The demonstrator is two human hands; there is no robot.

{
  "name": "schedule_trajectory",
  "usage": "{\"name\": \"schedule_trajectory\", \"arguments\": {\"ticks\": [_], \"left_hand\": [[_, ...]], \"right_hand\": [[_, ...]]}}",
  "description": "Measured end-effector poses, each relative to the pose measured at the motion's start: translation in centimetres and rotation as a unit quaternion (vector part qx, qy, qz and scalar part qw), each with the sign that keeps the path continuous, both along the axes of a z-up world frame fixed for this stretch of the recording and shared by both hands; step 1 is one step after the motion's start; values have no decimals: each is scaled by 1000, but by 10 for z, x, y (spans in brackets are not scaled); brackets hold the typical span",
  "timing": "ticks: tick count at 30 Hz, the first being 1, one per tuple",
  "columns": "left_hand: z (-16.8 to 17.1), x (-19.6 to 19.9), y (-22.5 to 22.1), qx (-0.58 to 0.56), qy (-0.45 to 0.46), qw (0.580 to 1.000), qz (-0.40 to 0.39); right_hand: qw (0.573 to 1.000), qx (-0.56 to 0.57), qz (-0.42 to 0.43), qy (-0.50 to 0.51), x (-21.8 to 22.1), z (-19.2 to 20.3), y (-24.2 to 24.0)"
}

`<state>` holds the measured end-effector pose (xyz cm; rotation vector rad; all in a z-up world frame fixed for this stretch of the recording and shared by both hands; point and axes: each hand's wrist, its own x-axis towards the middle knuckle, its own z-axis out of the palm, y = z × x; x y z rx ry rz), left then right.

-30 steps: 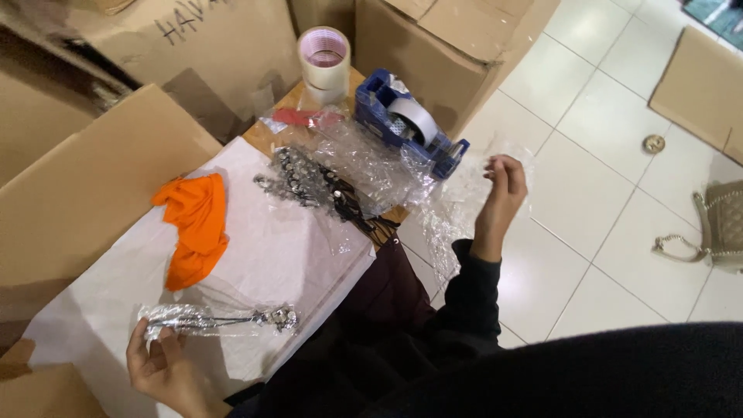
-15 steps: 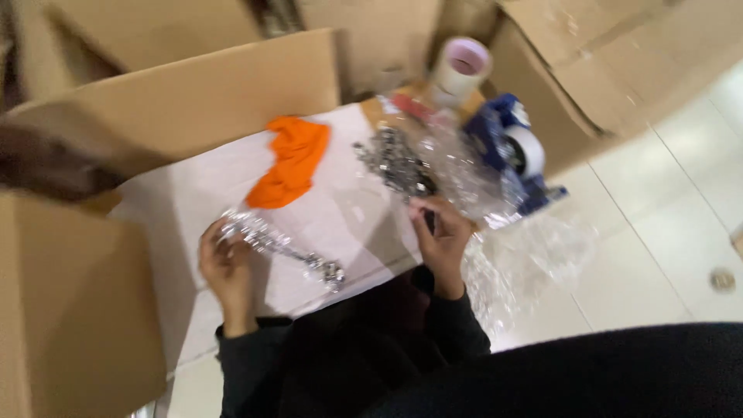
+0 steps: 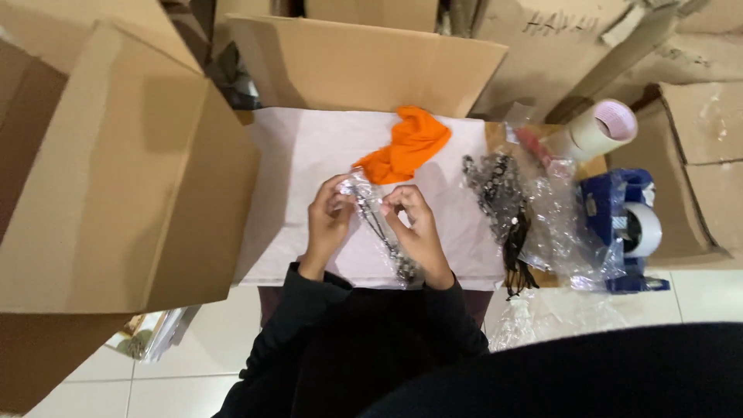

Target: Cleaning small jewelry items with a cloth and placing them into individual plastic bags at a packing station.

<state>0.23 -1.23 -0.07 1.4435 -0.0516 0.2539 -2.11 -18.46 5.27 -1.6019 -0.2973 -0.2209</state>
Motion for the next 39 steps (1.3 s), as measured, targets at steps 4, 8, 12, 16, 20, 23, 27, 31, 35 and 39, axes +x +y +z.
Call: {"name": "schedule_trajectory", "arguments": {"ticks": [4,8,12,16,20,23,27,31,35,39], "left_hand": [[12,-6,1,-18,19,999,-20],[19,-7,2,-17,19,999,-26],[17,-10,2,-10,8,999,-37],[9,-9,3,-15,2,999,-32],[7,-8,3,-12,0,999,-36],[14,-10,4,-7,2,999,-41],[20,-11,4,-11,1,999,-40],[17,-11,2,-10,0,999,-39],[22,-11,2,-17,-4,999,-44],[32,-14,3,-25,-16,999,-46]], "right_hand": [[999,-14,30,0,9,1,13],[998,-52,38,17,11,-1,14],[992,-119,46,6,14,-7,7],[984,-171,43,-10,12,2,10],[980,-193,45,-26,11,8,15],[976,-212,35,-35,12,4,15],[970,-237,20,-42,12,4,15],[964,-261,4,-47,16,-13,12],[955,-291,-15,-51,14,-7,15],[949,-302,-48,-82,16,-12,16]]}}
